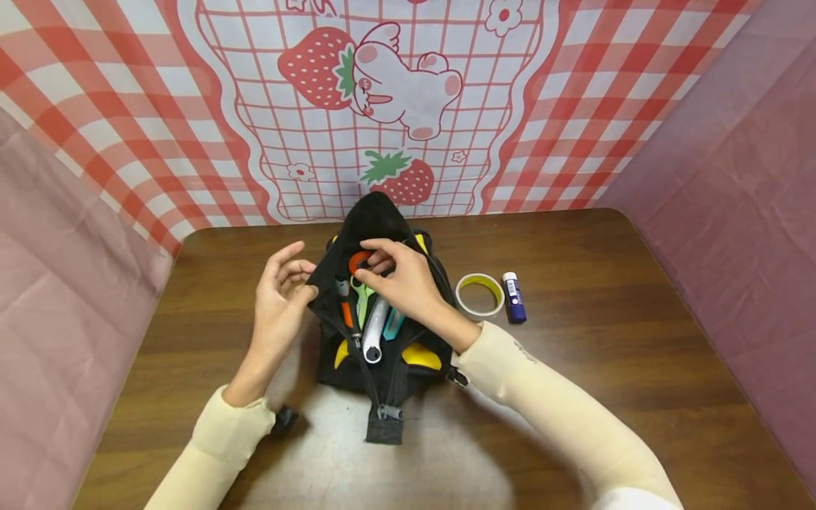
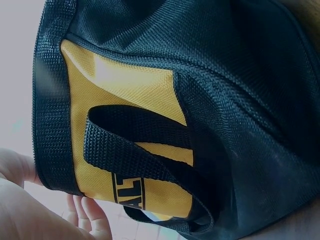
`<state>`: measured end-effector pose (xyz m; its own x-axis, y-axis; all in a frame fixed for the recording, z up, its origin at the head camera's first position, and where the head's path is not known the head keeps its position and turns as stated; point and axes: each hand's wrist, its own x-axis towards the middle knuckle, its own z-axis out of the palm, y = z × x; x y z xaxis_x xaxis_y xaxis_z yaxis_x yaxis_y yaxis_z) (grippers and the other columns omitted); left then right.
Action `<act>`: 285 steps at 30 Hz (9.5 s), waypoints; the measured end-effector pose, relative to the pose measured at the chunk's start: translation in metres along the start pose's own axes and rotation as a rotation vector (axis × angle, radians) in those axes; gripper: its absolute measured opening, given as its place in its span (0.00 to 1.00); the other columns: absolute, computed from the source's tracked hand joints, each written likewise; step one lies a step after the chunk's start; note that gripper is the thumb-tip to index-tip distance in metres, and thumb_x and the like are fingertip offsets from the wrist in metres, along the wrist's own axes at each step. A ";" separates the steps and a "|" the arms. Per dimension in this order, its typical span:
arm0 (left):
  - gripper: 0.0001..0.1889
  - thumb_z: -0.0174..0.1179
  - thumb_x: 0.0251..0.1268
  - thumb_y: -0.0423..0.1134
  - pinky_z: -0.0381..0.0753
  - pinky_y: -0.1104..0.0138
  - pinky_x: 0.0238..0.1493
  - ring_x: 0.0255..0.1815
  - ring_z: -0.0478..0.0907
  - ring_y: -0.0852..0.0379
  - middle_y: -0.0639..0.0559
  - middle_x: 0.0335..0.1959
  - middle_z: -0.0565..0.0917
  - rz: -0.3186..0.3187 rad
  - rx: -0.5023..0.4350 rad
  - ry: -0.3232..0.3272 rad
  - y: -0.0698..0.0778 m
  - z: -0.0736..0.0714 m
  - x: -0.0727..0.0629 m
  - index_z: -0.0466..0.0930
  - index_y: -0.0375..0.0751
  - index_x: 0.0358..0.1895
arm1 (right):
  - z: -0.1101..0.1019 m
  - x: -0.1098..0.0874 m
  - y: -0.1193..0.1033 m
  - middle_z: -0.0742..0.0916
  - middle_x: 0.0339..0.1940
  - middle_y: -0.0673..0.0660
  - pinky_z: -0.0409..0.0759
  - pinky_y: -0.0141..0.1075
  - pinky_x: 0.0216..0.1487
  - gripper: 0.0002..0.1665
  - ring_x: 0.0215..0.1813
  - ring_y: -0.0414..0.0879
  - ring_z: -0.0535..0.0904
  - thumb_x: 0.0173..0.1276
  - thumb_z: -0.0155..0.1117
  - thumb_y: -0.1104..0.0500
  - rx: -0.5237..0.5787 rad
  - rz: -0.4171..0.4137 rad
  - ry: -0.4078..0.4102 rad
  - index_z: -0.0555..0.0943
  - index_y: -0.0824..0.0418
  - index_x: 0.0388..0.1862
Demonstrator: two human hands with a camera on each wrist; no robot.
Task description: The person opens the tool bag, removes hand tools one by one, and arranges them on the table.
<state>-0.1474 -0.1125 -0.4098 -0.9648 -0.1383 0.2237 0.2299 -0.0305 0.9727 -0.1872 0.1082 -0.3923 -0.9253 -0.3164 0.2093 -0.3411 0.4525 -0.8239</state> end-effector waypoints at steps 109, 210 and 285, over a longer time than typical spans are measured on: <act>0.35 0.57 0.63 0.15 0.79 0.71 0.48 0.47 0.80 0.55 0.43 0.48 0.84 0.007 -0.001 0.022 0.000 0.001 0.001 0.75 0.35 0.75 | 0.030 0.000 0.052 0.82 0.63 0.71 0.79 0.50 0.50 0.44 0.52 0.61 0.81 0.66 0.68 0.76 -0.400 0.082 -0.182 0.75 0.62 0.82; 0.35 0.57 0.61 0.15 0.79 0.72 0.48 0.46 0.80 0.57 0.44 0.48 0.84 0.012 0.003 0.025 -0.001 0.002 -0.001 0.75 0.33 0.75 | -0.048 -0.033 0.009 0.89 0.61 0.54 0.85 0.32 0.54 0.33 0.56 0.46 0.84 0.70 0.75 0.72 0.633 -0.213 0.353 0.82 0.68 0.74; 0.35 0.58 0.61 0.16 0.79 0.72 0.49 0.47 0.80 0.57 0.41 0.49 0.84 0.027 0.014 0.018 -0.002 0.001 0.000 0.75 0.34 0.75 | -0.172 -0.094 0.192 0.88 0.38 0.70 0.76 0.49 0.39 0.40 0.42 0.63 0.84 0.62 0.83 0.58 -0.541 0.318 0.157 0.81 0.73 0.70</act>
<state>-0.1478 -0.1109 -0.4120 -0.9557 -0.1571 0.2489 0.2539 -0.0125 0.9671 -0.1948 0.3684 -0.4799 -0.9942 0.0096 0.1075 -0.0441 0.8733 -0.4852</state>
